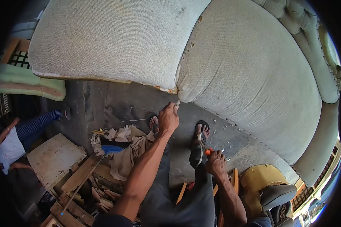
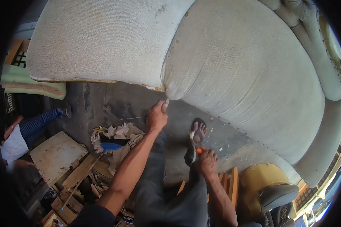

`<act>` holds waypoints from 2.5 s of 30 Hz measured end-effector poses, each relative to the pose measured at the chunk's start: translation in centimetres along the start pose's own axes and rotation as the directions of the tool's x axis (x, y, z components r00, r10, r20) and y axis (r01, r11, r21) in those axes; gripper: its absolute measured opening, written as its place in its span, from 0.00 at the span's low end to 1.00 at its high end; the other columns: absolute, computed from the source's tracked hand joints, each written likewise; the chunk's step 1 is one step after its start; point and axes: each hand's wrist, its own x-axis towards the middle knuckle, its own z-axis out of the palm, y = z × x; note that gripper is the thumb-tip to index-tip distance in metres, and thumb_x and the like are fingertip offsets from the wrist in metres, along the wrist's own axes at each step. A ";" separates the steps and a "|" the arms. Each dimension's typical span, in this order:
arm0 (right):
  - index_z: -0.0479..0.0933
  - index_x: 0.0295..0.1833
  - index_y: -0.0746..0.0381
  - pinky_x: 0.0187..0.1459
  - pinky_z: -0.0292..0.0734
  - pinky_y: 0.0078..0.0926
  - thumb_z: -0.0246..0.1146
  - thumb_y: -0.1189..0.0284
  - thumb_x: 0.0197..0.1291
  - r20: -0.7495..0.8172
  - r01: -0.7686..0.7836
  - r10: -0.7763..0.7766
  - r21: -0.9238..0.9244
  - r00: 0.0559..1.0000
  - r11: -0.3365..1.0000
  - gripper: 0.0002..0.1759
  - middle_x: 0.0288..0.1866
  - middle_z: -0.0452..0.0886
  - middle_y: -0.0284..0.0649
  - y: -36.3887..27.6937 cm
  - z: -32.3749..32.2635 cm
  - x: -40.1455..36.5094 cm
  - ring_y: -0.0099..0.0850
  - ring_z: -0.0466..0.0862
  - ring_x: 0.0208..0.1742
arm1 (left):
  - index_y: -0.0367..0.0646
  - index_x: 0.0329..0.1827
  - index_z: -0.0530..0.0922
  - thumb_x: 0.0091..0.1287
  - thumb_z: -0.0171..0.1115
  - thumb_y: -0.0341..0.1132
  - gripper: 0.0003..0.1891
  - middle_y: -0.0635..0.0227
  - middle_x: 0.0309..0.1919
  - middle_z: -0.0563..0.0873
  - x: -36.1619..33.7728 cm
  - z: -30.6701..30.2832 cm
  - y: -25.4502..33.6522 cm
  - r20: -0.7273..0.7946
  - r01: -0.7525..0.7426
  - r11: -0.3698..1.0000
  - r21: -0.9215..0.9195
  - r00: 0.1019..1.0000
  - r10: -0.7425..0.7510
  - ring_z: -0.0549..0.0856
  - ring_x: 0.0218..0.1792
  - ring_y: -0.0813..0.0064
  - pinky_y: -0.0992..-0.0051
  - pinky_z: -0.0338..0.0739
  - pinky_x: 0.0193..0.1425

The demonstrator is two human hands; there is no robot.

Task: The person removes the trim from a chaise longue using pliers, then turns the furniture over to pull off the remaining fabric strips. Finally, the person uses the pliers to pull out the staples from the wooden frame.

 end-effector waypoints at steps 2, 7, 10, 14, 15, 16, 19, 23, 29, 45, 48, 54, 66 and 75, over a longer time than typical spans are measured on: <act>0.74 0.60 0.65 0.56 0.72 0.55 0.64 0.70 0.52 -0.003 -0.005 0.005 0.046 1.000 0.999 0.27 0.56 0.74 0.56 -2.3 -1.3 2.8 0.57 0.75 0.56 | 0.41 0.43 0.79 0.74 0.58 0.34 0.06 0.53 0.38 0.86 0.5 0.4 -1.3 0.016 -0.034 0.999 -0.006 0.999 0.035 0.85 0.42 0.45 0.53 0.77 0.44; 0.76 0.58 0.67 0.57 0.73 0.47 0.64 0.69 0.52 -0.178 0.035 -0.035 -0.006 0.983 0.999 0.27 0.50 0.78 0.52 -5.1 0.0 8.8 0.52 0.76 0.57 | 0.43 0.44 0.80 0.72 0.59 0.34 0.05 0.53 0.41 0.86 0.9 -0.7 -2.0 0.047 -0.103 0.994 -0.031 0.993 0.105 0.84 0.45 0.44 0.52 0.77 0.47; 0.76 0.56 0.68 0.50 0.75 0.39 0.63 0.68 0.53 -0.090 0.039 -0.011 0.312 0.996 0.949 0.25 0.41 0.78 0.44 -7.9 -3.5 11.5 0.40 0.78 0.46 | 0.42 0.44 0.80 0.74 0.57 0.38 0.09 0.53 0.40 0.87 1.2 -1.0 -2.6 0.125 -0.044 0.993 -0.113 0.990 0.058 0.84 0.45 0.44 0.53 0.77 0.47; 0.78 0.53 0.69 0.50 0.77 0.36 0.58 0.71 0.54 0.116 -0.055 -0.027 0.648 0.993 0.759 0.21 0.40 0.82 0.50 -11.8 -6.3 13.3 0.41 0.83 0.44 | 0.42 0.44 0.80 0.75 0.55 0.42 0.12 0.51 0.40 0.86 1.9 -0.7 -3.3 0.236 0.076 0.970 -0.231 0.971 -0.020 0.83 0.45 0.43 0.52 0.76 0.48; 0.78 0.53 0.69 0.50 0.77 0.36 0.58 0.71 0.54 0.119 -0.057 -0.026 0.641 0.993 0.765 0.21 0.40 0.82 0.50 -12.6 -6.1 13.5 0.41 0.83 0.44 | 0.42 0.44 0.81 0.76 0.55 0.43 0.13 0.50 0.40 0.86 1.9 -0.9 -3.1 0.265 0.095 0.970 -0.225 0.964 -0.033 0.83 0.45 0.43 0.52 0.76 0.48; 0.77 0.51 0.70 0.48 0.77 0.36 0.57 0.71 0.54 0.096 -0.070 0.008 0.665 0.995 0.743 0.19 0.40 0.82 0.49 -13.3 -6.0 13.6 0.41 0.83 0.42 | 0.40 0.44 0.80 0.75 0.55 0.42 0.13 0.49 0.42 0.86 1.9 -1.1 -2.9 0.272 0.108 0.964 -0.244 0.962 -0.039 0.84 0.46 0.42 0.52 0.76 0.49; 0.73 0.51 0.70 0.44 0.78 0.37 0.58 0.71 0.56 0.047 -0.078 0.063 0.588 0.997 0.805 0.19 0.38 0.81 0.48 -15.5 -6.8 12.7 0.40 0.82 0.37 | 0.38 0.43 0.81 0.74 0.56 0.40 0.13 0.46 0.44 0.86 1.6 -2.7 -2.4 0.230 0.065 0.979 -0.192 0.973 -0.019 0.84 0.47 0.42 0.52 0.77 0.51; 0.61 0.61 0.67 0.40 0.79 0.38 0.62 0.68 0.59 -0.114 -0.135 0.285 0.677 0.952 0.723 0.29 0.39 0.82 0.51 -15.2 -5.3 12.6 0.37 0.84 0.30 | 0.43 0.46 0.83 0.65 0.64 0.35 0.09 0.56 0.47 0.83 1.1 -9.1 0.2 -0.064 -0.398 0.914 -0.077 0.917 0.393 0.83 0.54 0.53 0.60 0.78 0.59; 0.77 0.54 0.73 0.43 0.80 0.42 0.58 0.66 0.60 0.036 -0.188 0.200 0.535 0.979 0.824 0.23 0.42 0.86 0.61 -13.9 -6.8 11.6 0.51 0.88 0.40 | 0.54 0.54 0.80 0.66 0.61 0.39 0.14 0.71 0.59 0.80 10.9 -12.0 4.9 -0.025 -0.409 0.179 0.895 0.354 0.935 0.72 0.70 0.68 0.54 0.59 0.74; 0.62 0.63 0.68 0.57 0.74 0.52 0.61 0.69 0.60 0.196 -0.203 0.089 0.701 0.977 0.683 0.28 0.51 0.80 0.66 1.4 -3.0 -6.4 0.62 0.81 0.57 | 0.70 0.66 0.77 0.65 0.57 0.50 0.23 0.82 0.74 0.70 10.5 -8.9 5.3 0.007 -0.290 0.168 0.942 0.518 0.855 0.62 0.77 0.74 0.49 0.42 0.77; 0.58 0.68 0.65 0.57 0.74 0.52 0.62 0.72 0.58 0.010 -0.162 0.212 0.681 0.977 0.714 0.33 0.56 0.76 0.66 -2.5 -1.5 -7.9 0.64 0.79 0.56 | 0.64 0.66 0.78 0.66 0.58 0.47 0.23 0.76 0.74 0.71 9.0 -9.9 6.9 0.020 -0.349 0.221 0.910 0.571 0.820 0.61 0.78 0.71 0.47 0.41 0.78; 0.65 0.70 0.63 0.59 0.76 0.51 0.67 0.72 0.54 0.227 -0.176 0.074 0.474 0.971 0.863 0.36 0.61 0.74 0.57 2.2 0.5 -14.8 0.59 0.77 0.59 | 0.38 0.47 0.79 0.66 0.60 0.31 0.09 0.52 0.49 0.79 -4.5 -6.1 6.5 0.027 -0.462 0.871 0.168 0.885 0.465 0.79 0.55 0.52 0.55 0.73 0.62; 0.83 0.42 0.67 0.48 0.80 0.50 0.59 0.71 0.52 -0.040 0.063 -0.065 -0.054 0.997 0.997 0.14 0.39 0.87 0.58 14.7 -2.0 -16.9 0.58 0.86 0.44 | 0.48 0.71 0.72 0.77 0.50 0.49 0.25 0.51 0.60 0.81 -44.2 -6.7 1.4 0.333 0.706 0.689 0.168 0.617 -0.713 0.79 0.63 0.51 0.60 0.73 0.70; 0.80 0.34 0.69 0.42 0.81 0.54 0.58 0.72 0.58 0.191 0.060 -0.025 -0.178 0.981 0.982 0.11 0.33 0.84 0.61 5.8 -7.0 -14.0 0.58 0.86 0.40 | 0.46 0.53 0.81 0.72 0.59 0.43 0.14 0.56 0.45 0.89 -43.5 -7.1 -6.1 0.282 0.653 0.694 -0.303 0.757 -0.589 0.88 0.48 0.57 0.63 0.81 0.51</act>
